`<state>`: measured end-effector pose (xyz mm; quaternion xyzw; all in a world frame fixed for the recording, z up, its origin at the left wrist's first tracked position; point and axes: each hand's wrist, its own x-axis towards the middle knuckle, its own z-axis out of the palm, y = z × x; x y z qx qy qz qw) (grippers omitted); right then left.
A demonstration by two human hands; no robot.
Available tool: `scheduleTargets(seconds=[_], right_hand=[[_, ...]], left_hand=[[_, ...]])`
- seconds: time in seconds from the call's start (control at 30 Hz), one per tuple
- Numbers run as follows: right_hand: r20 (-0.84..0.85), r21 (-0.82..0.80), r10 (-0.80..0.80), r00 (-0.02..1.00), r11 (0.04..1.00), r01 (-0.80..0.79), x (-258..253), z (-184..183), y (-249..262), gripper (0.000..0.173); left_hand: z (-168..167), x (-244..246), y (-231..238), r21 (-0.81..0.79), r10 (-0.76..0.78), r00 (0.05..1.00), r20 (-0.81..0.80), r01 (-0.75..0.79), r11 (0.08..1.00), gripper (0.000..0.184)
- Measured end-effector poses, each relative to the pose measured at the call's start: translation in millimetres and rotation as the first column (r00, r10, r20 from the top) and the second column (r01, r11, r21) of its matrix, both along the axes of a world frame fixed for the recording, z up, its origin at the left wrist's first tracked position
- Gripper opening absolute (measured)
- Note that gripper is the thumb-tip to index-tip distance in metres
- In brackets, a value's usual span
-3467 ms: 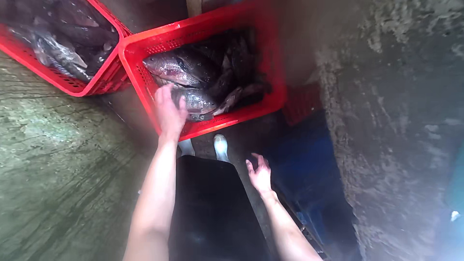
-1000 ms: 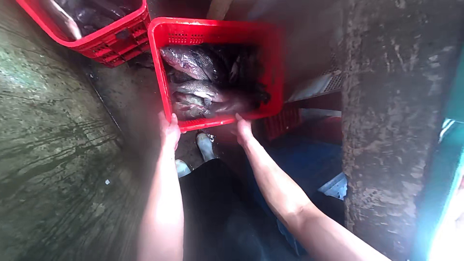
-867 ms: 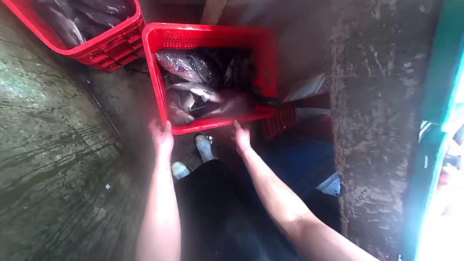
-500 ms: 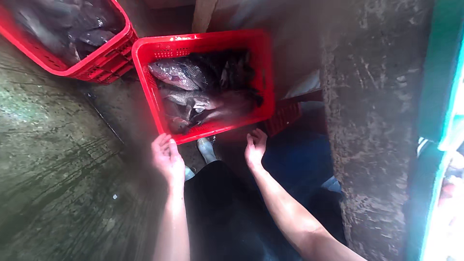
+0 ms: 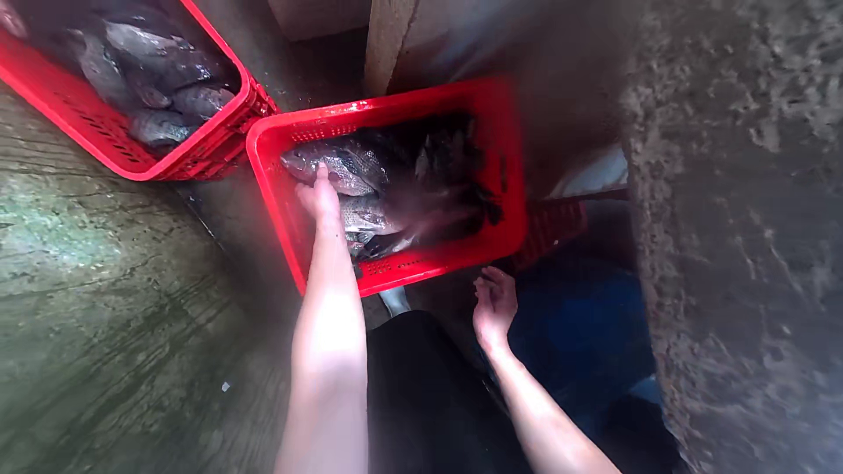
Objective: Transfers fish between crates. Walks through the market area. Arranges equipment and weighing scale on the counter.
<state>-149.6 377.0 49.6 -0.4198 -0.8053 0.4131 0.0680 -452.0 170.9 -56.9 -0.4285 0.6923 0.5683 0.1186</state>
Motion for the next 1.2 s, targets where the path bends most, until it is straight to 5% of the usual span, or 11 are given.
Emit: scheduleTargets(seconds=[0.2,0.37,0.53,0.63,0.93,1.03,1.1,1.2], right_hand=[[0.024,0.004,-0.029,0.999,1.0,0.029,5.4,4.8,2.8,0.031],[0.046,0.02,-0.027,0.999,0.999,0.026,17.3,6.4,8.8,0.032],[0.074,-0.002,-0.042,0.996,0.999,0.042,23.5,11.1,12.8,0.034],[0.073,-0.036,-0.045,0.996,0.998,0.047,25.2,15.4,13.2,0.033],[-0.112,-0.182,0.066,0.992,0.98,-0.086,-10.8,74.5,-24.4,0.031],[-0.227,-0.213,0.111,0.968,0.964,-0.161,-17.5,115.0,-43.3,0.029],[-0.255,-0.251,0.148,0.955,0.944,-0.214,-11.9,144.2,-55.4,0.03],[-0.223,-0.364,0.287,0.932,0.862,-0.352,11.1,192.9,-73.2,0.036]], left_hand=[[-33.6,-14.3,20.9,0.122,0.267,0.963,0.019,-0.268,0.956,0.06],[-49.9,-15.4,46.8,0.327,0.439,0.892,-0.107,-0.385,0.863,0.076],[-49.6,-1.8,37.6,0.687,0.449,0.863,-0.232,-0.181,0.704,0.049],[-31.6,5.9,22.2,0.767,0.423,0.836,-0.35,-0.004,0.641,0.04],[122.1,102.9,-56.5,0.796,0.268,0.865,-0.425,0.217,0.565,0.067],[197.7,158.3,-86.2,0.829,0.234,0.823,-0.518,0.416,0.372,0.054],[266.5,209.3,-99.1,0.884,0.271,0.855,-0.443,0.368,0.287,0.072],[337.8,307.8,-128.9,0.863,0.198,0.913,-0.356,0.24,0.445,0.083]])
